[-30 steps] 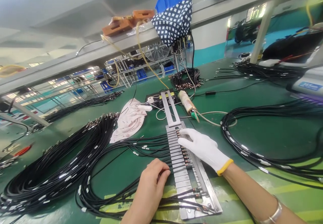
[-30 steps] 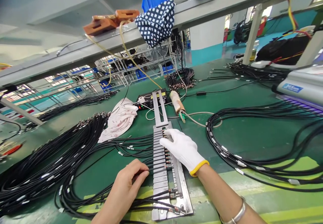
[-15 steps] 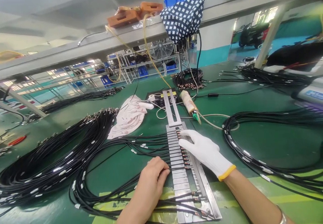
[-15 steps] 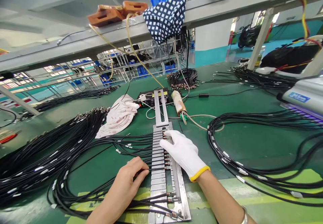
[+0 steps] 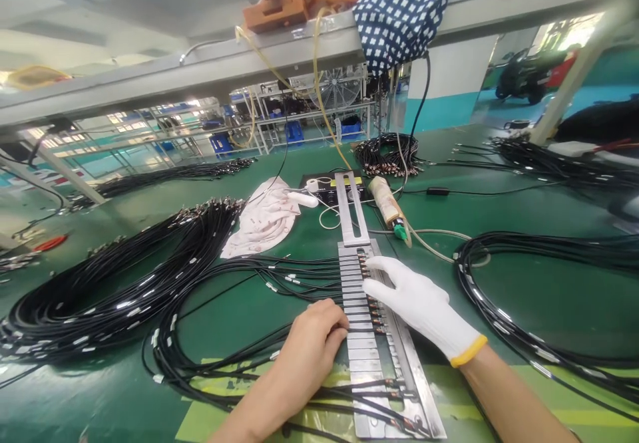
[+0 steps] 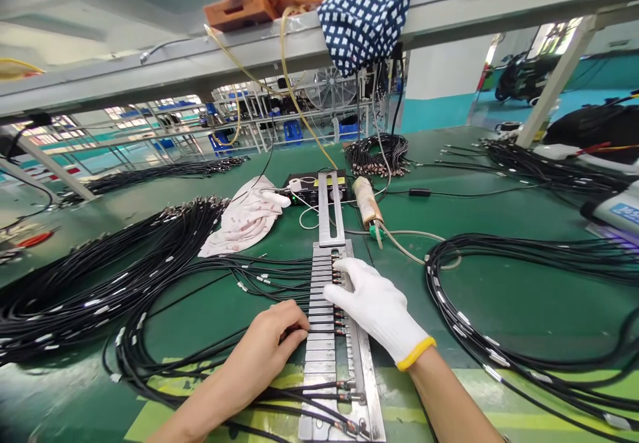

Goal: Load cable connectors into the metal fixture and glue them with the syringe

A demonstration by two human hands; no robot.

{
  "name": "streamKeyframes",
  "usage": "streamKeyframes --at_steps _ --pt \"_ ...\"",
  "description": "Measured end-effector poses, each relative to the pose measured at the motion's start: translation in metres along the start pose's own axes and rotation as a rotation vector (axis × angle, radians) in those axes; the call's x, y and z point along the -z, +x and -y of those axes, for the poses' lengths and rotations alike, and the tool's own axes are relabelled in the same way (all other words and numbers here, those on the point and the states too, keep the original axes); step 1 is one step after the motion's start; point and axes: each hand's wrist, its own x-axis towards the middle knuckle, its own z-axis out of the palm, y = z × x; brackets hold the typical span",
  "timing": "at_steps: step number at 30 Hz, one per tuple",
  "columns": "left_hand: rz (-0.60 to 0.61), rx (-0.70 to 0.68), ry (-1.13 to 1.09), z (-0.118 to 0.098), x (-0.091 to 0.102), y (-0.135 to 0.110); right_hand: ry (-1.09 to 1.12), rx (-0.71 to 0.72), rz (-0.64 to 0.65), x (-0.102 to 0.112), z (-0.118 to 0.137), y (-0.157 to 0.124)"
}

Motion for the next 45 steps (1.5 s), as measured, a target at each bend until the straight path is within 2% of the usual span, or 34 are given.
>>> streamKeyframes --at_steps 9,16,18,21,24,26,29,33,34,36,38,40,45 --pt "-0.006 0.018 -0.042 -0.003 -0.005 0.001 -0.303 0.053 0.22 0.009 0.013 -0.014" --pt "0.002 0.008 -0.043 -0.006 -0.003 0.0 -0.374 0.047 0.212 0.006 0.019 -0.014" --pt "-0.006 -0.021 0.035 -0.008 -0.006 -0.003 -0.408 0.081 0.215 0.006 0.021 -0.014" --pt "-0.01 -0.098 0.318 -0.009 -0.015 -0.012 -0.444 0.133 0.216 0.004 0.023 -0.015" --pt "0.032 -0.208 0.605 -0.005 -0.023 -0.021 -0.448 0.162 0.193 0.002 0.019 -0.015" --pt "0.072 -0.245 0.673 -0.002 -0.023 -0.025 -0.437 0.183 0.167 0.0 0.016 -0.015" --pt "0.081 -0.216 0.567 -0.003 -0.014 -0.026 -0.402 0.209 0.141 -0.001 0.014 -0.015" --pt "-0.01 -0.149 0.225 -0.014 0.006 -0.033 -0.325 0.134 0.149 -0.001 0.018 -0.015" --pt "-0.01 -0.114 0.151 -0.015 0.01 -0.036 -0.31 0.123 0.15 -0.001 0.019 -0.015" --pt "0.063 -0.017 0.039 -0.015 0.015 -0.044 -0.281 0.145 0.128 -0.003 0.019 -0.014" --pt "0.166 0.075 -0.008 -0.011 0.016 -0.051 -0.244 0.184 0.092 -0.005 0.016 -0.013" --pt "0.216 0.127 -0.015 -0.005 0.015 -0.054 -0.189 0.185 0.056 -0.006 0.013 -0.011" --pt "0.115 0.157 -0.065 0.01 0.016 -0.046 -0.03 0.035 0.039 0.002 0.014 -0.008"
